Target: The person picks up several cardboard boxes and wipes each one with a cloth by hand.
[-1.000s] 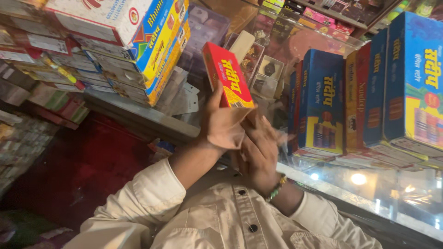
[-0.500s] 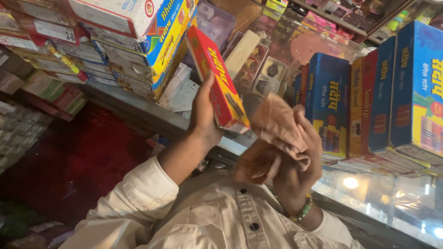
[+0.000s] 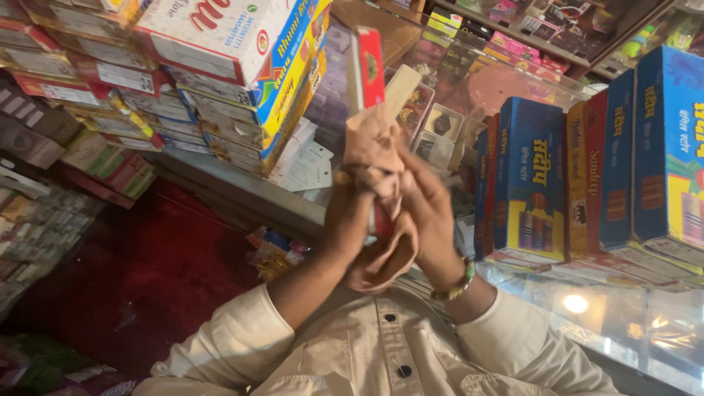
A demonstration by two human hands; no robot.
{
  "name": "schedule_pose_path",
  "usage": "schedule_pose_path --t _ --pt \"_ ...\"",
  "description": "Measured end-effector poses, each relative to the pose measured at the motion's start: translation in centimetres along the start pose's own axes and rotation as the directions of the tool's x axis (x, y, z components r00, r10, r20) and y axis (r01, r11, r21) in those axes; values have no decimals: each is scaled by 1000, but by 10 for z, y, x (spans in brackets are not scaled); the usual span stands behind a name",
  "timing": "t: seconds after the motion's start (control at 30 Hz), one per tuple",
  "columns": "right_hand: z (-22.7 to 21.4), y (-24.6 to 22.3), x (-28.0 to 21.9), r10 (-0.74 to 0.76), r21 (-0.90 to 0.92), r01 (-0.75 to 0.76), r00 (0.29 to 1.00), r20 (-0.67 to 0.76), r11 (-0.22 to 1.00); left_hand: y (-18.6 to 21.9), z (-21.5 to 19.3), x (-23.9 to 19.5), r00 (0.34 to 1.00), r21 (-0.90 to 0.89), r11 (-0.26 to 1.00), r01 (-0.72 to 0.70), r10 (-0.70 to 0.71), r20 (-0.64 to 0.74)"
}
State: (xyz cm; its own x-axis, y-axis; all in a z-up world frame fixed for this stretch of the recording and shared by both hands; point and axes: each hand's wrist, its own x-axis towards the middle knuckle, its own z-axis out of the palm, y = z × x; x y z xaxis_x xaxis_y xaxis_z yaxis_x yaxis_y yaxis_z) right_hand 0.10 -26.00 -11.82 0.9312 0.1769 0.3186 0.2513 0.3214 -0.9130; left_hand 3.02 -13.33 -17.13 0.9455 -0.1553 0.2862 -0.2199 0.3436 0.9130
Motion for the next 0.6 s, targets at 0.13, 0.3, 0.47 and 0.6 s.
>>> schedule_pose_path --t 0.13,0.3,0.47,0.6 --pt "-60 21 55 -223 -390 88 922 -316 916 34 34 -30 983 -114 976 183 -180 37" --pt "-77 37 68 -206 -169 166 944 -257 971 24 36 -44 930 -475 800 366 -298 216" --pt "7 30 -30 -59 -279 39 996 -63 959 22 -4 -28 892 -634 648 422 -421 164" --pt "-12 27 5 -164 -382 74 964 -209 921 35 7 -40 933 -287 892 349 -303 193"
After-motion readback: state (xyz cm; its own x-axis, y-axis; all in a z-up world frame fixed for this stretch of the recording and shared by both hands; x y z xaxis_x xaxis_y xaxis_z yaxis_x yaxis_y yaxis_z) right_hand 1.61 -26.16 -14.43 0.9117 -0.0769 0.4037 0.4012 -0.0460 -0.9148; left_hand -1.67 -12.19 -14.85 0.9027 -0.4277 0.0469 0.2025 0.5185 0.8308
